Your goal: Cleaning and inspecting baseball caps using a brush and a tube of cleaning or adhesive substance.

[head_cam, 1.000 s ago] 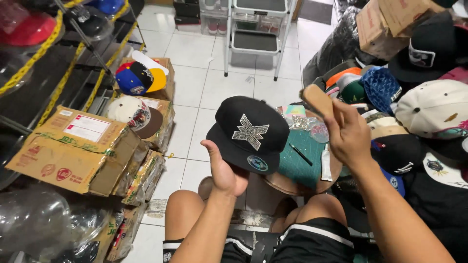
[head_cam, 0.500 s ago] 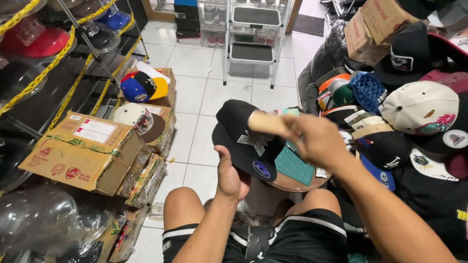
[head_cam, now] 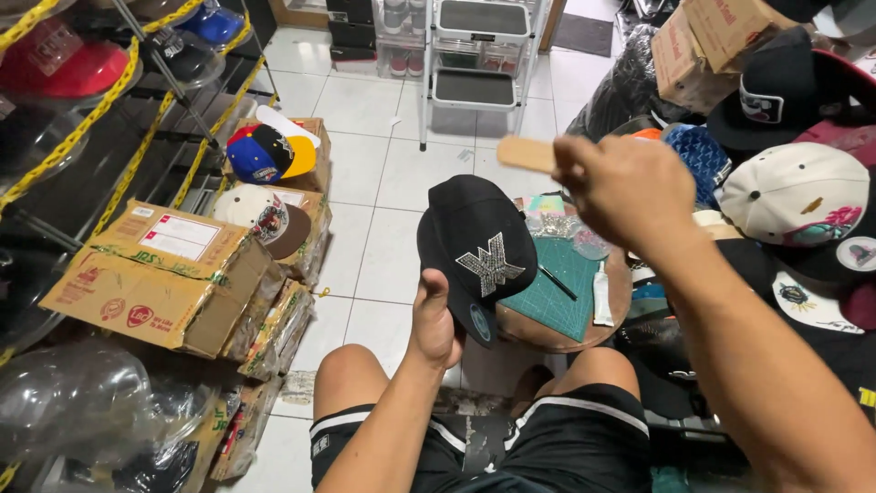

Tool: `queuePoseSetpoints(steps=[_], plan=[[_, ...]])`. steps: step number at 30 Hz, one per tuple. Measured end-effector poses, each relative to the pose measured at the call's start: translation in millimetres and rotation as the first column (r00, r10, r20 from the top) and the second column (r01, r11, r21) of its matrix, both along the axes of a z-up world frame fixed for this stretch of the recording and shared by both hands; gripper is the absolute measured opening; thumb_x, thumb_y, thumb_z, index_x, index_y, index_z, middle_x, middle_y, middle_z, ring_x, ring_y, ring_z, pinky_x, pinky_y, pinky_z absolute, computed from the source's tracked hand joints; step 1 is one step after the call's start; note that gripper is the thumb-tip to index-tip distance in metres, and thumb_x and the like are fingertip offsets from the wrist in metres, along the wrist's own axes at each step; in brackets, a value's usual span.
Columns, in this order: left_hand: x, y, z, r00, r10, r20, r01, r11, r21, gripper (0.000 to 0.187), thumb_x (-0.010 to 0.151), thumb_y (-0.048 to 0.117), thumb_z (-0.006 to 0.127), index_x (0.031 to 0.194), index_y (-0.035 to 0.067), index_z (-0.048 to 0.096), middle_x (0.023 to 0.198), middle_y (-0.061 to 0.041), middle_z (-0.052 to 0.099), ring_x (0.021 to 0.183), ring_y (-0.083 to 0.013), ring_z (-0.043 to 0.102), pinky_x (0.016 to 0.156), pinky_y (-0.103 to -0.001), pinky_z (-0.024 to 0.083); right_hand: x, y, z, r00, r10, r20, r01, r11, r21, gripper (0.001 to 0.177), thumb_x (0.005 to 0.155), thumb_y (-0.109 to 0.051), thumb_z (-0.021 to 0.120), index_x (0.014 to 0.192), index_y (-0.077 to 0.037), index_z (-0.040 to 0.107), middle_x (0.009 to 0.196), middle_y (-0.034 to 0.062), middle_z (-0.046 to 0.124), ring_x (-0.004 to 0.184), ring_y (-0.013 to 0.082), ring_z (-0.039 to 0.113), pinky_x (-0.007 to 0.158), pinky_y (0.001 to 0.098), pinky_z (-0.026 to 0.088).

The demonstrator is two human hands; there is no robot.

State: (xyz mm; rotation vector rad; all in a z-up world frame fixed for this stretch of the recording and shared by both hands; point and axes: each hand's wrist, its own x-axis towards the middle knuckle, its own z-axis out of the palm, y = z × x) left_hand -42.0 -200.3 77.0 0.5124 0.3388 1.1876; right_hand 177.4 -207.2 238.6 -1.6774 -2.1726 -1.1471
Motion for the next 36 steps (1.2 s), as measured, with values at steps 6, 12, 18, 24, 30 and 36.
queuePoseSetpoints(steps=[6, 12, 18, 24, 30, 36], plan=[[-2.7, 6.8, -6.0, 1.000, -0.004, 0.017, 0.002, 0.997, 0.072, 0.089, 0.083, 0.067, 0.063, 0.150, 0.011, 0.048, 0.134, -0.018, 0.065, 0.119, -0.0286, 0.064, 0.108, -0.051, 0.050, -69.2, -2.4, 7.0, 0.963, 0.204, -0.177, -0.261, 0.876, -0.407, 0.023, 0.093, -0.045, 0.063, 0.110, -0.030, 0.069, 0.071, 0.0037, 0.071, 0.068, 0.0251, 0.073, 0.067, 0.0380, 0.058], [-7.6, 14.9, -37.0, 0.997, -0.062, -0.037, 0.066, 0.992, 0.104, 0.092, 0.083, 0.067, 0.062, 0.151, 0.008, 0.046, 0.133, -0.021, 0.065, 0.120, -0.0279, 0.064, 0.109, -0.049, 0.049, -42.3, 39.0, 6.8, 0.987, 0.120, -0.107, -0.139, 0.971, -0.193, 0.019, 0.098, -0.047, 0.062, 0.103, -0.029, 0.063, 0.071, 0.0039, 0.063, 0.072, 0.0301, 0.071, 0.068, 0.0426, 0.053], [-43.5, 27.0, -17.2, 0.883, -0.420, 0.209, 0.431, 0.902, -0.006, 0.093, 0.087, 0.078, 0.046, 0.147, 0.007, 0.053, 0.132, -0.026, 0.065, 0.123, -0.0372, 0.063, 0.111, -0.055, 0.045, -24.5, 59.6, 15.6, 0.962, 0.145, -0.230, -0.256, 0.770, -0.584, 0.033, 0.094, -0.045, 0.067, 0.121, -0.027, 0.063, 0.088, 0.0061, 0.075, 0.102, 0.0300, 0.068, 0.111, 0.0609, 0.032], [-49.3, 42.6, -25.7, 0.754, -0.607, 0.250, 0.627, 0.779, 0.001, 0.092, 0.091, 0.076, 0.046, 0.144, 0.001, 0.056, 0.136, -0.029, 0.062, 0.125, -0.0410, 0.061, 0.112, -0.057, 0.043, -65.8, 46.4, -19.0, 0.864, 0.459, -0.206, -0.463, 0.566, -0.682, 0.027, 0.086, -0.051, 0.074, 0.102, -0.030, 0.068, 0.091, -0.0045, 0.074, 0.102, 0.0190, 0.067, 0.113, 0.0591, 0.031], [-48.8, 51.3, -50.6, 0.704, -0.576, 0.415, 0.617, 0.786, 0.044, 0.099, 0.091, 0.078, 0.043, 0.149, -0.002, 0.048, 0.147, -0.030, 0.052, 0.134, -0.0461, 0.052, 0.118, -0.060, 0.034, -28.9, 67.0, -6.6, 0.874, 0.370, -0.317, -0.486, 0.704, -0.518, 0.034, 0.087, -0.049, 0.074, 0.115, -0.030, 0.070, 0.095, -0.0056, 0.072, 0.104, 0.0195, 0.065, 0.107, 0.0595, 0.031], [-34.6, 38.4, -37.2, 0.738, -0.565, 0.370, 0.603, 0.798, 0.017, 0.106, 0.087, 0.085, 0.038, 0.148, 0.000, 0.050, 0.145, -0.029, 0.055, 0.131, -0.0445, 0.055, 0.116, -0.059, 0.038, 11.8, 91.0, -67.8, 0.959, 0.183, -0.217, -0.264, 0.856, -0.445, 0.035, 0.084, -0.054, 0.076, 0.115, -0.036, 0.072, 0.095, -0.0077, 0.070, 0.100, 0.0180, 0.064, 0.098, 0.0523, 0.038]])
